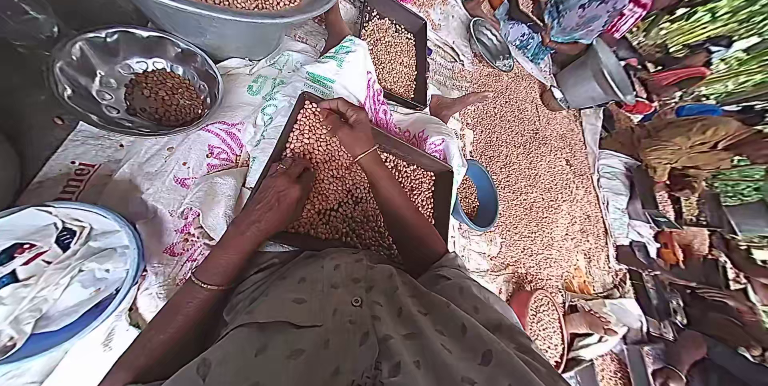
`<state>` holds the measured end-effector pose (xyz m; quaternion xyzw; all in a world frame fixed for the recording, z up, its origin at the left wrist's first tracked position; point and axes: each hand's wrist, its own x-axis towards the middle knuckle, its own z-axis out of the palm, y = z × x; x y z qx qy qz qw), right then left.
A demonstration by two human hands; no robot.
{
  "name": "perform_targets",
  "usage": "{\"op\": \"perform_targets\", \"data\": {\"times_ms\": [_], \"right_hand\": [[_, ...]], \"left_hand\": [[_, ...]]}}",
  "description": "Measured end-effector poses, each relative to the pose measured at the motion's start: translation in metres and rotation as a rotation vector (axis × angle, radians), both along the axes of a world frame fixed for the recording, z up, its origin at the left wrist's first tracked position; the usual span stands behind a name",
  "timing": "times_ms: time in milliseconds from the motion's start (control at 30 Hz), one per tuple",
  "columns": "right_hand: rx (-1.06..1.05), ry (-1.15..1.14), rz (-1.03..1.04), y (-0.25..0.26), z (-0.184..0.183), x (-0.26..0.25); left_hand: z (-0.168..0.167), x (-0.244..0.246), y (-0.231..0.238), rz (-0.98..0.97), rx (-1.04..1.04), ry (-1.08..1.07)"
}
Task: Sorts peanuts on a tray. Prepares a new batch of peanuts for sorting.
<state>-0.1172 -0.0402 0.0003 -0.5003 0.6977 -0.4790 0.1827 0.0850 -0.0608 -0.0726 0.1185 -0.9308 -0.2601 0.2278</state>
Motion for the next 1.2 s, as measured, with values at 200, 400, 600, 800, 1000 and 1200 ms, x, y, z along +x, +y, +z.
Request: {"op": "perform_targets", "data": {"times_ms": [200, 400, 600, 800, 1000, 1200], "right_hand": [[0.288, 0.731, -0.087, -0.024, -0.035, 0.031], [0.006, 0.466, -0.079, -0.016, -0.027, 0.004], [-0.258, -0.532, -0.307, 0.006, 0.032, -0.046], [0.233, 0.488, 0.026, 0.034, -0.031, 0.004], [0.126, 0.578, -0.035, 0.034, -0.05, 0.006], [-0.043, 0.705, 0.008, 0.04, -0.067, 0.001]], "left_hand": [[0.001, 0.001, -0.002, 0.013, 0.005, -0.055], [0.003, 0.002, -0.001, 0.017, 0.04, -0.089], [0.001, 0.001, -0.003, 0.003, 0.057, -0.066], [0.0, 0.001, -0.002, 0.001, 0.044, -0.051], [0.002, 0.0, -0.004, 0.005, 0.044, -0.08], [0.002, 0.0, -0.003, -0.001, 0.056, -0.078]]}}
